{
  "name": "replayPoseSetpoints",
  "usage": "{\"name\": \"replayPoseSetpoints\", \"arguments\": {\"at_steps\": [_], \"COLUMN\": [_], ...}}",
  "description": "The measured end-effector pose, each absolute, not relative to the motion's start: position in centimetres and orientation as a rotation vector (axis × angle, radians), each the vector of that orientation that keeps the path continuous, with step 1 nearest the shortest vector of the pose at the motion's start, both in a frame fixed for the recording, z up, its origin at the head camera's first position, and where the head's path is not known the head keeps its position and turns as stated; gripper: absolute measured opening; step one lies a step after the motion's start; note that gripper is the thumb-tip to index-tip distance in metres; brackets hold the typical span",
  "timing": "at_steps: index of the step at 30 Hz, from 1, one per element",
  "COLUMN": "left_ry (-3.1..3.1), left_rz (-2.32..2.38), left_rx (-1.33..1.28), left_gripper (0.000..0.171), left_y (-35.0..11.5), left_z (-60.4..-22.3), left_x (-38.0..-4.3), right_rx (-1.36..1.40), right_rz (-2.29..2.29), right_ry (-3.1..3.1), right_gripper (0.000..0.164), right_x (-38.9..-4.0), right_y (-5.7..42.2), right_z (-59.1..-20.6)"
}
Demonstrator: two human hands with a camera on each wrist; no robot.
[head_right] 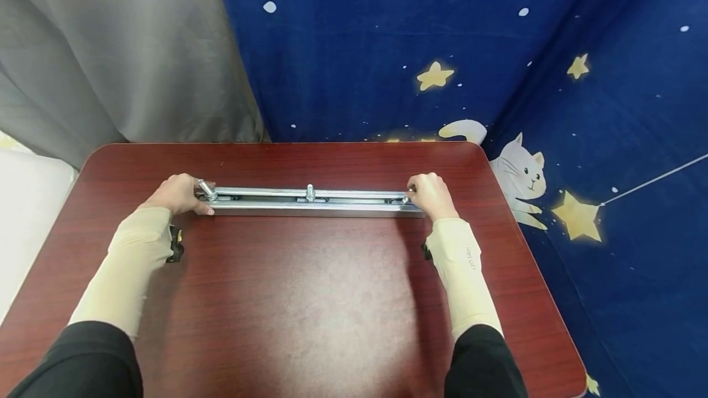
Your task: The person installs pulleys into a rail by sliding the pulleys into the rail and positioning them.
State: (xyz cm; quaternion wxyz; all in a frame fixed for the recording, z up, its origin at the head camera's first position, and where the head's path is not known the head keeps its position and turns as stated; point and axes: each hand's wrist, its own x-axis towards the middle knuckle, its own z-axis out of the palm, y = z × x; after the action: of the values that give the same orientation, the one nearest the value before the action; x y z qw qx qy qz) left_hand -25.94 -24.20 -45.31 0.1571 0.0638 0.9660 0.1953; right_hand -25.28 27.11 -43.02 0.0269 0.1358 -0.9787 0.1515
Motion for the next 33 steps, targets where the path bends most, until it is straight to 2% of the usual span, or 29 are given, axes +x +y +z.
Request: {"name": "replayPoseSetpoints", "arguments": {"at_steps": [13,29,33], "left_ry": [2.766,2.771,2.783], "left_rz": [0.562,0.529,0.606], "left_rx": [0.183,0.170,0.206], "left_gripper": [0.052,0.043,0.047], "left_y": [-23.9,-24.3,-24.3], "left_z": [-45.2,-45.3,-46.0], "left_x": [-25.9,-26.2,-26.2], "right_rx": [0.410,0.453,0.422], "right_rz": [0.481,0.487,0.509], "right_ry": [-3.039,-2.961,-2.960], "right_gripper": [0.015,0.012,0.012], "right_x": [-25.5,-26.1,-26.0], "right_y": [26.6,26.4,26.3], "right_z": [-42.9,-43.8,-44.1]}}
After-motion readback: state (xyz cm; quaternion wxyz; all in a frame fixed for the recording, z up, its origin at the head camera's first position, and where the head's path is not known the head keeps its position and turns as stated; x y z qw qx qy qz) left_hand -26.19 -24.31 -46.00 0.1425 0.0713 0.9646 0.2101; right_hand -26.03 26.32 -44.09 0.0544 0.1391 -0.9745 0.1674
